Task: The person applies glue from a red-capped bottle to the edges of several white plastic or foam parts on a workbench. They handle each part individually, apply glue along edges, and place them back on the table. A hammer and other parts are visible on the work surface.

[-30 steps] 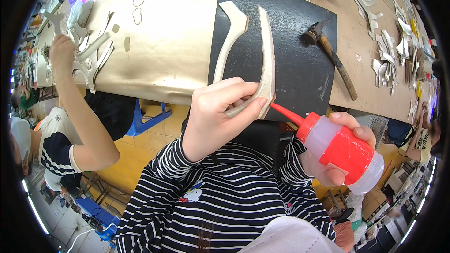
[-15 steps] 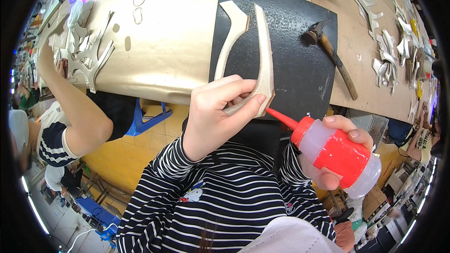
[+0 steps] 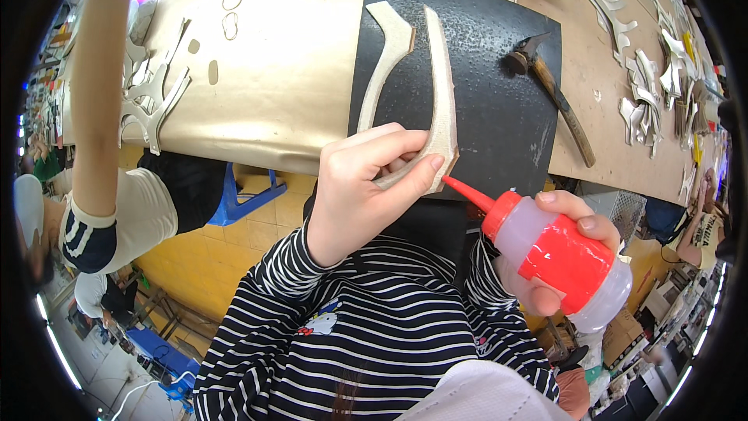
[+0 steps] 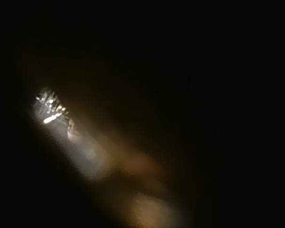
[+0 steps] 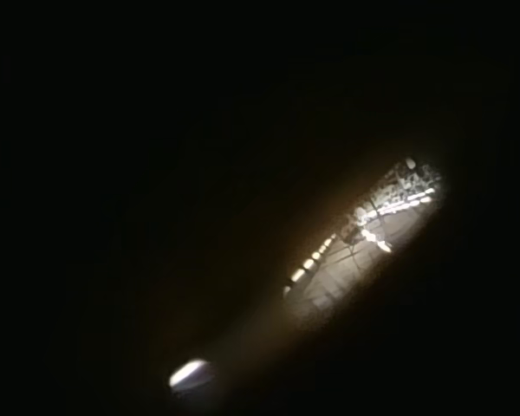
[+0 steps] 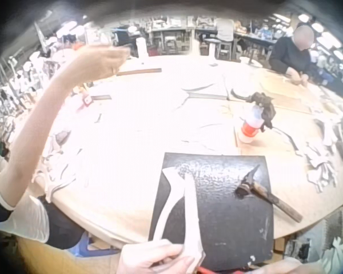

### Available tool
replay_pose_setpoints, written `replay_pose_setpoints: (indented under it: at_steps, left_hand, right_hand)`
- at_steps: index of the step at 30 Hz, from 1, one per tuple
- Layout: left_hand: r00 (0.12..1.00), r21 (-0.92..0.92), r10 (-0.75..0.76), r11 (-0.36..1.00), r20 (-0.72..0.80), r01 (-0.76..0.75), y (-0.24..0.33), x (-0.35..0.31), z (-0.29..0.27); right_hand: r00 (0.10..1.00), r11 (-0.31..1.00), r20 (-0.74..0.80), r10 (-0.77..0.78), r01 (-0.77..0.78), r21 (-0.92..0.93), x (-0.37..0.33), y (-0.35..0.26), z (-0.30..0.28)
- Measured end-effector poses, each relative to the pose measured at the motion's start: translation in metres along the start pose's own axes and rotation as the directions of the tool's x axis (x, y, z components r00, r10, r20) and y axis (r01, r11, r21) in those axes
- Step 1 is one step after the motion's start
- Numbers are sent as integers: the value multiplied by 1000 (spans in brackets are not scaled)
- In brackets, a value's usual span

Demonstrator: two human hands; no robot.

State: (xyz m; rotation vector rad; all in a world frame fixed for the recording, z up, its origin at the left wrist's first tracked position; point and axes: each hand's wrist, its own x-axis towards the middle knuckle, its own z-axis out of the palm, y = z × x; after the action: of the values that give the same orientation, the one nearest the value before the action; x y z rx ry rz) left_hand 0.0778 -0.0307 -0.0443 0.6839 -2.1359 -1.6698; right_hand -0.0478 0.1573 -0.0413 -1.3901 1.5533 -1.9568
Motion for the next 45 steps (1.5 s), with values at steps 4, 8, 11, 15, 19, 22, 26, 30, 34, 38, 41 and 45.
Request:
replay_pose_setpoints:
  at_steps: [4,8,11,15,19,22,26,30,34,38,41,45]
  left_hand:
    - [986,-279,-117,957,-122,79,-5,4,6]
    - [937,-689,-243,725,-250,4,-11,7,9]
    - [921,-816,-328,578,-211,18,-14,6,6]
    - [940,-812,-314,579,-137,75,-15,1,11]
    - [970,-691,-230,713,-75,116,-9,-7,12]
    - [980,-632,-186,768,-67,102,-5,-10,10]
    - [985,-518,-129,854,-119,49,-1,-11,9]
    - [986,-376,-100,926,-131,44,2,-13,8]
    - [986,-262,-48,965,-159,5,2,-12,10]
    - [984,-243,-45,970,-170,3,3,-12,11]
    - [986,-234,-38,972,-165,-1,3,-12,9]
    - [983,-458,-127,888,-135,52,0,-12,9]
  right_hand:
    - [994,968,39,104,-110,223,2,-2,-3]
    - [905,748,-392,165,144,648,10,3,6]
    - [702,840,-681,208,229,492,20,6,11]
    - [406,998,-913,-45,-14,-55,16,14,31]
    - [725,977,-681,-107,203,63,3,18,31]
    - [863,982,-494,-103,167,86,-4,16,27]
    - [911,992,-393,-127,119,-45,-4,11,26]
    - [934,993,-340,-114,95,-74,-1,7,29]
    - [960,992,-271,-70,38,-122,0,0,26]
    - [975,983,-199,-100,65,-173,-1,-1,20]
    - [979,990,-176,-101,82,-112,-2,-2,19]
    - [941,993,-322,-105,118,21,-3,3,23]
